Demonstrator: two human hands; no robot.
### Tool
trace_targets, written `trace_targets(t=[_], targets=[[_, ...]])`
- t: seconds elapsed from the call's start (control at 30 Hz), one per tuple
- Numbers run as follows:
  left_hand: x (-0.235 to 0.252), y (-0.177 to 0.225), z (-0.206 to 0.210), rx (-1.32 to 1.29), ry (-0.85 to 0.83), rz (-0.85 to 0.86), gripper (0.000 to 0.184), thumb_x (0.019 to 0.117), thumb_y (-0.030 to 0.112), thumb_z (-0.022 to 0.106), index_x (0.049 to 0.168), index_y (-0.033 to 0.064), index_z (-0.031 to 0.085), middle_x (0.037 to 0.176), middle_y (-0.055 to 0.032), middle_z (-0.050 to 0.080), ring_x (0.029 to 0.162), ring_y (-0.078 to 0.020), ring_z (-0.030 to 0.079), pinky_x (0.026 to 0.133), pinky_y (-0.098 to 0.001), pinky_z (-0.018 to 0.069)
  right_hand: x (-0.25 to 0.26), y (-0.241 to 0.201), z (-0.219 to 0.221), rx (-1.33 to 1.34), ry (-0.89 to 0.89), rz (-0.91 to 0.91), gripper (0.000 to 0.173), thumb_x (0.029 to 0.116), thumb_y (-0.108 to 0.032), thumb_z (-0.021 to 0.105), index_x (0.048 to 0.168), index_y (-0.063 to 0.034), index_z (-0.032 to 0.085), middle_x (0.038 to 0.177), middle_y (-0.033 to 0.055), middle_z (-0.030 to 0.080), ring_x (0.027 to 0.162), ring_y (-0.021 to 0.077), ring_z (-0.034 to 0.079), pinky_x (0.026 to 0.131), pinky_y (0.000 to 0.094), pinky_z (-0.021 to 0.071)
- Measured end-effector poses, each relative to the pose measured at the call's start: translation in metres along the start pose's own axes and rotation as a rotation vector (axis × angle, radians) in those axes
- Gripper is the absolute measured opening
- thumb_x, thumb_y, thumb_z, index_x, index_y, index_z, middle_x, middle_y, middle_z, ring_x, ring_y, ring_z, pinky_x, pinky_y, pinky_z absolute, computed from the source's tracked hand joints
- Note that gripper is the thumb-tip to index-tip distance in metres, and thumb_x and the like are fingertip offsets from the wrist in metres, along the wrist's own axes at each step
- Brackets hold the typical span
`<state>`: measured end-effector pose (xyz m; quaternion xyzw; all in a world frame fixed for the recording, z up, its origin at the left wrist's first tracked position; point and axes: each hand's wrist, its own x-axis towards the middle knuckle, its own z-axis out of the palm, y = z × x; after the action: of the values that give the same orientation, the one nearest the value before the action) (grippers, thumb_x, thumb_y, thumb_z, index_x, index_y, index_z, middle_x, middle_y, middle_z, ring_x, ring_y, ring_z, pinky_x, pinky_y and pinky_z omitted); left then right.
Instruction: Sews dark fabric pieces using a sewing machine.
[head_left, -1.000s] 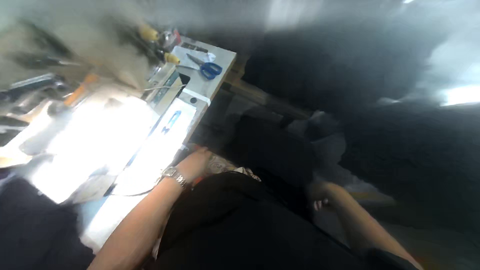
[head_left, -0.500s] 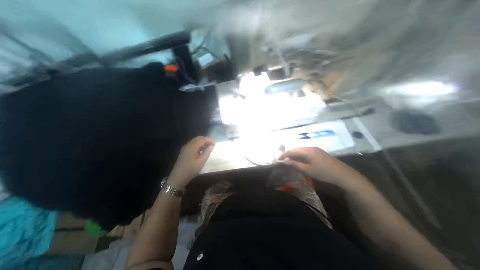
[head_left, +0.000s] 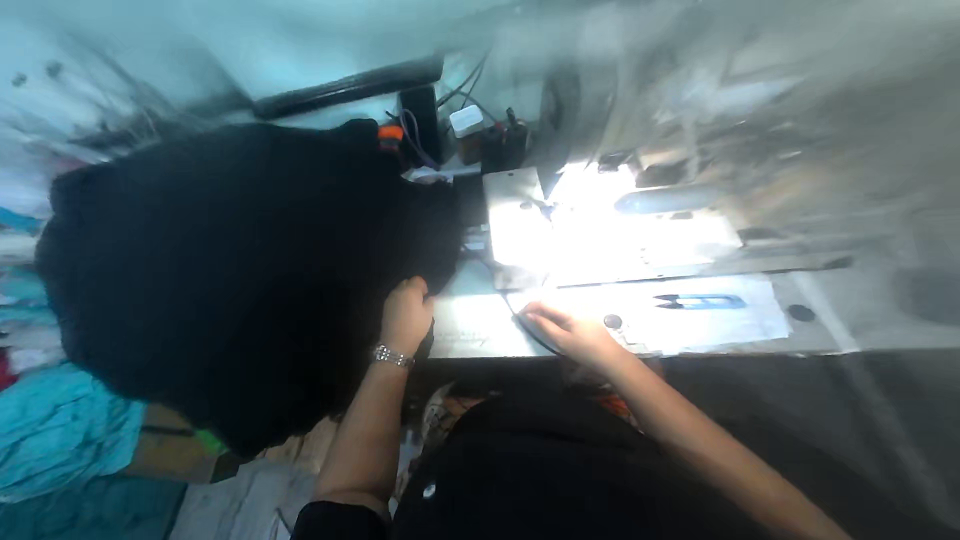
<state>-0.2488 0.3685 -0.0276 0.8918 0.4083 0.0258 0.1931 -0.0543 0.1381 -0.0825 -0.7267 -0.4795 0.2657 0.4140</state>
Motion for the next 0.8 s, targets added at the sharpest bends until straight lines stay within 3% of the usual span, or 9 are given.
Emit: trace_targets(t=[0.1, 0.17, 0.23, 0.33, 0.4, 0.5, 0.57, 0.7, 0.8], targets=[[-0.001, -0.013, -0.013, -0.283, -0.045, -0.001, 0.028, 0.0948, 0.024, 0.075, 0.110, 0.0014, 0.068, 0.094, -0.0122, 0.070, 0.085, -0.0215, 0.069, 0.082, -0.0426, 0.0578, 0.001, -0.002, -0.001, 0.025, -0.006, 0.006, 0.030, 0.1076, -0.028, 0.050, 0.118, -0.0125, 0.073, 0.100, 0.0013, 0.074, 0.087, 0.0042, 0.067, 0.082, 0.0276, 0.0554], [-0.005, -0.020, -0.016, -0.343, -0.043, -0.005, 0.035, 0.0943, 0.024, 0.076, 0.120, 0.0016, 0.066, 0.093, -0.0118, 0.069, 0.082, -0.0206, 0.067, 0.079, -0.0401, 0.0575, 0.001, -0.003, 0.000, 0.023, -0.023, 0.020, 0.030, 0.1077, -0.029, 0.050, 0.119, -0.0130, 0.073, 0.101, 0.0013, 0.074, 0.088, 0.0050, 0.067, 0.083, 0.0293, 0.0553], [-0.011, -0.022, -0.016, -0.328, -0.005, -0.011, 0.037, 0.0969, 0.024, 0.073, 0.124, 0.0015, 0.065, 0.095, -0.0119, 0.068, 0.083, -0.0202, 0.067, 0.080, -0.0392, 0.0574, 0.001, -0.003, 0.000, 0.016, -0.024, 0.027, 0.031, 0.1080, -0.031, 0.049, 0.120, -0.0139, 0.072, 0.101, 0.0005, 0.074, 0.088, 0.0051, 0.067, 0.082, 0.0305, 0.0551], [-0.017, -0.024, -0.011, -0.296, 0.126, 0.020, 0.026, 0.1004, 0.024, 0.067, 0.109, 0.0000, 0.071, 0.101, -0.0139, 0.069, 0.089, -0.0216, 0.068, 0.085, -0.0405, 0.0573, 0.001, -0.002, 0.002, 0.017, 0.006, 0.008, 0.030, 0.1076, -0.030, 0.050, 0.118, -0.0137, 0.073, 0.098, -0.0003, 0.074, 0.084, 0.0032, 0.066, 0.079, 0.0273, 0.0548], [-0.017, -0.029, -0.011, -0.387, 0.155, 0.024, 0.028, 0.1033, 0.024, 0.062, 0.112, -0.0015, 0.069, 0.109, -0.0166, 0.069, 0.096, -0.0237, 0.068, 0.088, -0.0426, 0.0568, 0.001, -0.002, 0.003, 0.022, 0.018, 0.000, 0.030, 0.1073, -0.029, 0.050, 0.118, -0.0131, 0.073, 0.097, -0.0009, 0.074, 0.082, 0.0016, 0.065, 0.078, 0.0252, 0.0545], [-0.012, -0.036, -0.014, -0.524, 0.151, 0.000, 0.029, 0.1055, 0.025, 0.058, 0.117, -0.0004, 0.067, 0.105, -0.0156, 0.070, 0.089, -0.0219, 0.068, 0.080, -0.0429, 0.0572, 0.000, -0.005, 0.003, -0.009, 0.019, 0.011, 0.030, 0.1074, -0.029, 0.050, 0.118, -0.0129, 0.073, 0.096, 0.0000, 0.074, 0.082, 0.0029, 0.065, 0.078, 0.0265, 0.0544], [-0.009, -0.037, -0.014, -0.523, 0.140, 0.015, 0.028, 0.1040, 0.024, 0.059, 0.113, -0.0003, 0.068, 0.100, -0.0154, 0.071, 0.091, -0.0228, 0.068, 0.084, -0.0460, 0.0558, 0.000, -0.004, 0.003, -0.025, 0.026, -0.003, 0.031, 0.1071, -0.029, 0.050, 0.118, -0.0118, 0.073, 0.098, 0.0025, 0.074, 0.084, 0.0064, 0.067, 0.080, 0.0304, 0.0557], [-0.004, -0.032, -0.005, -0.355, 0.099, 0.029, 0.031, 0.0976, 0.033, 0.069, 0.101, 0.0027, 0.069, 0.089, -0.0108, 0.068, 0.082, -0.0216, 0.066, 0.079, -0.0452, 0.0563, 0.001, -0.003, 0.005, -0.042, 0.035, -0.019, 0.030, 0.1074, -0.029, 0.050, 0.118, -0.0127, 0.073, 0.098, 0.0013, 0.074, 0.083, 0.0052, 0.067, 0.079, 0.0283, 0.0560], [-0.002, -0.027, -0.001, -0.240, 0.103, 0.045, 0.036, 0.0980, 0.039, 0.068, 0.095, 0.0032, 0.069, 0.086, -0.0101, 0.066, 0.079, -0.0235, 0.064, 0.077, -0.0470, 0.0546, 0.001, -0.004, 0.005, -0.057, 0.037, -0.028, 0.030, 0.1073, -0.028, 0.050, 0.118, -0.0117, 0.073, 0.099, 0.0027, 0.075, 0.085, 0.0070, 0.068, 0.080, 0.0301, 0.0565]])
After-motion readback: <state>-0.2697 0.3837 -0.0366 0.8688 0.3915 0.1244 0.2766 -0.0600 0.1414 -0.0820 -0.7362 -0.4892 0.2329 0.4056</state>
